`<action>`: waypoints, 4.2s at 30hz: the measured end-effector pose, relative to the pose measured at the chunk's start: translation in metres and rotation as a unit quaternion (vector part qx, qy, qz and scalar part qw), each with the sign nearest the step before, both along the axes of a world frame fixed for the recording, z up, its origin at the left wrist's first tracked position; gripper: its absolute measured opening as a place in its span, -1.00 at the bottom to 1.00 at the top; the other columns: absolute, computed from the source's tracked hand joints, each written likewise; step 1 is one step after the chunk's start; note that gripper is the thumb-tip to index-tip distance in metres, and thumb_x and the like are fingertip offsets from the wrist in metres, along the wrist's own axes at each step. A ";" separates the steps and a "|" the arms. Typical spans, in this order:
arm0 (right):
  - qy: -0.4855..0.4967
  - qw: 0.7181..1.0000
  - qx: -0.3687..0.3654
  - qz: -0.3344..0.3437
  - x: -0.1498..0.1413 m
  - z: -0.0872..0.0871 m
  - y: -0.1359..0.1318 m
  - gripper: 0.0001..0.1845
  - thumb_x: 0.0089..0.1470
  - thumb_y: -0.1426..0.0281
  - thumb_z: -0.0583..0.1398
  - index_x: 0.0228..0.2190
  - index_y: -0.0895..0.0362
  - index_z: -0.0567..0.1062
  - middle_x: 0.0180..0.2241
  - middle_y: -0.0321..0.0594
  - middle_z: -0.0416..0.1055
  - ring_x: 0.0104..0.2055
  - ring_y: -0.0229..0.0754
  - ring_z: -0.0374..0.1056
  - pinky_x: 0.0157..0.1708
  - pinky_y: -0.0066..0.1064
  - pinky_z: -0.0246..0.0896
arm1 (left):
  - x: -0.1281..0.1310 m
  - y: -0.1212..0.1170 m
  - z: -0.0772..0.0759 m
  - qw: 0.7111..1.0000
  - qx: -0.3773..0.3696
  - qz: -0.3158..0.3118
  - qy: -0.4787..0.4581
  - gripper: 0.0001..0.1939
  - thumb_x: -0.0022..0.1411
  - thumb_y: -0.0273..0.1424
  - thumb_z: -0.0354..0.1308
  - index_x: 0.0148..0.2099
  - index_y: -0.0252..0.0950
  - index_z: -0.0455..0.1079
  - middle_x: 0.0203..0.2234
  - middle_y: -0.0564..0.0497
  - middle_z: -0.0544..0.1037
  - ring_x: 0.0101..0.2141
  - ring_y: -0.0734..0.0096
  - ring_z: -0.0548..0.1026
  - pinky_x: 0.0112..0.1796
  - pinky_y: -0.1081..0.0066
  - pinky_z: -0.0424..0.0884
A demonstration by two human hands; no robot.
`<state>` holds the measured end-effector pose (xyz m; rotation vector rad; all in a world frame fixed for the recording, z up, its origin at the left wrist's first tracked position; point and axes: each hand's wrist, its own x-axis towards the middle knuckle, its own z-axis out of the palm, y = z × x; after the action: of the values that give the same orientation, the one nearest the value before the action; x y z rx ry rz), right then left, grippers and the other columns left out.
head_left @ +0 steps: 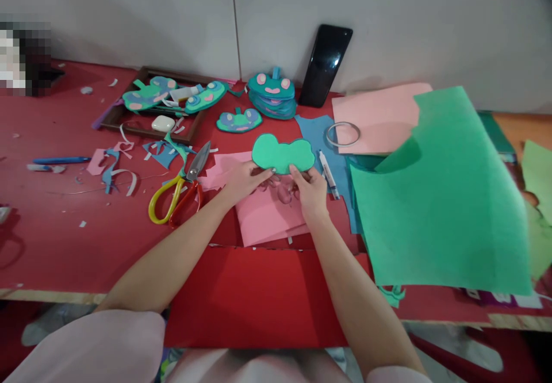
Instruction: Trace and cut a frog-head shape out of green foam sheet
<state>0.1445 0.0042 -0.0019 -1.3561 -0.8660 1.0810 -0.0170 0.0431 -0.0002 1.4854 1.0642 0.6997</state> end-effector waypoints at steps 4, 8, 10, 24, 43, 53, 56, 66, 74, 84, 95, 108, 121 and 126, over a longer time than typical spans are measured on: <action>-0.005 1.000 0.000 -0.002 0.000 0.001 0.000 -0.74 -0.10 0.20 0.26 -0.48 0.14 0.40 -0.73 -0.44 0.29 -0.71 -0.36 0.18 -0.68 -0.51 0.08 | 0.001 0.000 -0.001 0.999 -0.014 -0.003 -0.028 -0.61 0.14 -0.11 0.10 -0.24 -0.39 0.42 -0.41 -0.14 0.60 -0.53 0.48 0.48 -0.51 0.49 0.36; -0.012 1.000 -0.003 -0.009 0.000 0.001 -0.001 -0.72 -0.10 0.19 0.26 -0.48 0.14 0.39 -0.73 -0.44 0.28 -0.70 -0.36 0.19 -0.68 -0.51 0.07 | 0.003 0.000 -0.001 0.998 -0.020 0.009 -0.059 -0.60 0.15 -0.07 0.08 -0.29 -0.36 0.38 -0.44 -0.11 0.60 -0.51 0.44 0.51 -0.49 0.47 0.40; -0.015 1.000 -0.004 -0.009 0.000 0.001 -0.001 -0.71 -0.10 0.18 0.26 -0.48 0.14 0.38 -0.72 -0.44 0.28 -0.70 -0.37 0.18 -0.67 -0.51 0.07 | 0.003 0.000 0.000 0.997 -0.024 0.049 -0.063 -0.55 0.18 -0.01 -0.02 -0.34 -0.34 0.36 -0.51 -0.08 0.58 -0.53 0.43 0.51 -0.50 0.46 0.40; -0.022 0.999 0.014 0.026 0.001 -0.003 -0.002 -0.71 -0.08 0.15 0.24 -0.46 0.13 0.40 -0.73 -0.44 0.28 -0.70 -0.35 0.18 -0.65 -0.48 0.11 | 0.001 0.002 -0.005 0.986 -0.009 0.157 -0.056 -0.63 0.20 -0.05 -0.04 -0.15 -0.23 0.26 -0.37 -0.03 0.54 -0.34 0.33 0.54 -0.44 0.41 0.42; -0.136 0.983 0.125 -0.009 -0.002 0.009 -0.007 -0.40 0.06 0.17 0.14 0.14 -0.06 0.18 0.21 -0.19 0.10 0.18 -0.15 0.14 0.08 -0.26 0.17 | 0.002 -0.002 0.007 0.996 0.026 0.070 -0.056 -0.42 0.16 -0.09 0.05 0.16 -0.24 0.12 -0.25 -0.09 0.54 -0.45 0.37 0.54 -0.47 0.43 0.45; -0.112 0.987 0.108 -0.038 -0.001 0.005 -0.004 -0.32 0.01 0.19 0.17 0.16 -0.09 0.13 0.20 -0.22 0.10 0.15 -0.17 0.16 0.04 -0.26 0.22 | 0.004 -0.006 0.012 0.995 0.045 0.070 -0.056 -0.30 0.18 -0.12 0.03 0.30 -0.08 -0.11 -0.09 -0.09 0.47 -0.40 0.37 0.55 -0.43 0.41 0.46; -0.038 0.997 0.064 -0.036 -0.002 0.002 -0.002 -0.32 -0.02 0.15 0.18 0.13 -0.03 0.17 -0.03 -0.17 0.36 -0.14 -0.20 0.37 -0.26 -0.35 0.39 | 0.003 -0.002 0.008 0.990 0.091 0.099 -0.028 -0.34 0.19 -0.15 0.03 0.29 -0.12 -0.05 -0.02 -0.11 0.43 -0.17 0.28 0.51 -0.25 0.35 0.46; 0.172 0.981 -0.001 -0.088 0.009 -0.003 0.009 -0.66 -0.24 0.20 0.32 -0.41 0.11 0.41 -0.58 -0.42 0.37 -0.63 -0.39 0.27 -0.66 -0.54 0.18 | -0.003 0.002 -0.004 0.949 0.227 0.181 0.126 -0.57 0.29 -0.25 -0.10 0.16 -0.26 0.20 -0.02 -0.14 0.42 0.00 0.31 0.39 0.06 0.27 0.26; 0.219 0.973 0.008 -0.072 0.010 -0.001 0.010 -0.67 -0.26 0.25 0.34 -0.42 0.11 0.39 -0.61 -0.46 0.35 -0.67 -0.42 0.23 -0.67 -0.56 0.17 | 0.000 0.042 -0.009 0.843 0.252 0.171 0.444 -0.44 0.18 -0.33 -0.05 0.19 -0.49 0.16 0.29 -0.29 -0.11 0.28 -0.07 -0.17 0.18 -0.13 -0.21; 0.270 0.960 -0.003 -0.071 0.013 -0.001 0.012 -0.66 -0.28 0.28 0.37 -0.44 0.12 0.39 -0.66 -0.47 0.35 -0.67 -0.42 0.25 -0.67 -0.58 0.17 | -0.004 0.035 0.004 0.832 0.281 0.156 0.452 -0.43 0.23 -0.25 -0.13 0.22 -0.42 0.13 0.28 -0.25 -0.02 0.29 0.06 -0.17 0.21 -0.06 -0.31; 0.274 0.960 -0.002 -0.057 0.012 -0.001 0.012 -0.73 -0.24 0.29 0.35 -0.47 0.11 0.42 -0.66 -0.48 0.34 -0.68 -0.42 0.23 -0.69 -0.58 0.17 | 0.020 0.077 0.000 0.796 0.224 0.169 0.536 -0.36 0.25 -0.25 -0.17 0.20 -0.68 0.08 0.17 -0.42 0.16 0.15 -0.09 0.15 0.10 0.06 0.10; 0.324 0.942 0.000 -0.084 0.016 0.003 0.011 -0.64 -0.33 0.31 0.40 -0.46 0.10 0.38 -0.63 -0.50 0.35 -0.66 -0.45 0.24 -0.67 -0.62 0.20 | 0.026 -0.036 0.011 0.815 0.350 0.042 0.459 -0.55 0.26 -0.49 -0.22 0.14 -0.57 0.19 0.16 -0.34 0.22 0.20 0.00 0.09 0.18 -0.02 -0.05; 0.185 0.983 0.006 -0.003 0.008 -0.006 0.010 -0.75 -0.15 0.24 0.30 -0.45 0.10 0.40 -0.63 -0.42 0.34 -0.64 -0.35 0.27 -0.63 -0.48 0.26 | -0.006 -0.001 -0.009 0.871 0.277 0.166 0.369 -0.52 0.18 -0.40 0.05 0.16 -0.31 0.23 0.17 -0.20 0.24 0.18 0.05 0.15 0.15 0.05 0.09; 0.013 0.999 -0.024 0.032 0.002 -0.005 0.004 -0.74 -0.03 0.20 0.18 -0.33 0.10 0.35 -0.65 -0.38 0.37 -0.67 -0.25 0.33 -0.67 -0.43 0.25 | -0.010 0.007 -0.017 0.885 0.291 0.145 0.334 -0.70 0.15 -0.42 0.07 -0.04 -0.20 0.40 0.06 -0.01 0.41 0.16 0.16 0.21 0.18 0.05 0.03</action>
<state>0.1466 0.0079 -0.0069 -1.3594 -0.8744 1.1717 -0.0273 0.0498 -0.0172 2.2048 1.7287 0.7753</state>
